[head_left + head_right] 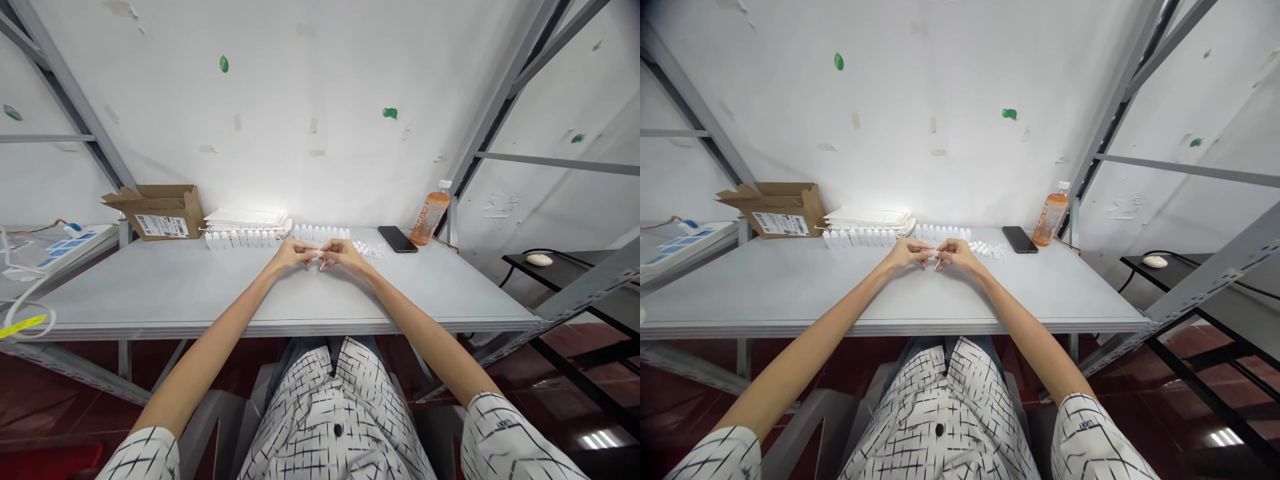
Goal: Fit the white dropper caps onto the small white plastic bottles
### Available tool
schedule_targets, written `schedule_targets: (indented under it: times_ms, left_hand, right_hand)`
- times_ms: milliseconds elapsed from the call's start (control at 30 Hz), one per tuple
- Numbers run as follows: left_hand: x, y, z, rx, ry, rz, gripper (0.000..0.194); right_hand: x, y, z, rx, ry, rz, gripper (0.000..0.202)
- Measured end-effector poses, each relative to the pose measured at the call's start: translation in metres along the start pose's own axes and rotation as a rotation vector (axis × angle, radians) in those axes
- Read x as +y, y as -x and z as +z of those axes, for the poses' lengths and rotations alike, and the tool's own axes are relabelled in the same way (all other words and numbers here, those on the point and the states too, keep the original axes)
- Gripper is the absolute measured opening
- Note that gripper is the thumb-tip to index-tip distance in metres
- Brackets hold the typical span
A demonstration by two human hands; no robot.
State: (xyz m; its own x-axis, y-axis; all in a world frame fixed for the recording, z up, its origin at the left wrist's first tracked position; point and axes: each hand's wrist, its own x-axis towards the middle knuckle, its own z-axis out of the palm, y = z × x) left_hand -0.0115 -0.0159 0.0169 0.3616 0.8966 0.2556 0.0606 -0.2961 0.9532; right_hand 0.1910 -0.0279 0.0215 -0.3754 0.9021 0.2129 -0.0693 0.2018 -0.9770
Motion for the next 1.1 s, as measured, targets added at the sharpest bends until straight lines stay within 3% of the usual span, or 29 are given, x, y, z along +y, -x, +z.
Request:
schedule_targets:
  times_ms: [633, 733, 867, 1100]
  left_hand:
    - [0.002, -0.002, 0.001, 0.038, -0.038, 0.09, 0.051]
    - [0.002, -0.002, 0.002, 0.049, -0.062, 0.051, 0.054]
    - [0.002, -0.002, 0.004, 0.054, -0.052, -0.031, 0.056]
    - [0.012, 0.003, 0.006, -0.042, -0.038, -0.082, 0.045]
  right_hand:
    - [-0.002, 0.004, 0.002, -0.013, -0.068, 0.094, 0.023]
    - [-0.001, 0.003, 0.002, -0.047, -0.035, 0.099, 0.023]
    - [-0.001, 0.001, 0.001, 0.013, -0.007, 0.039, 0.023]
    - [-0.005, 0.001, -0.001, 0.038, 0.013, 0.017, 0.025]
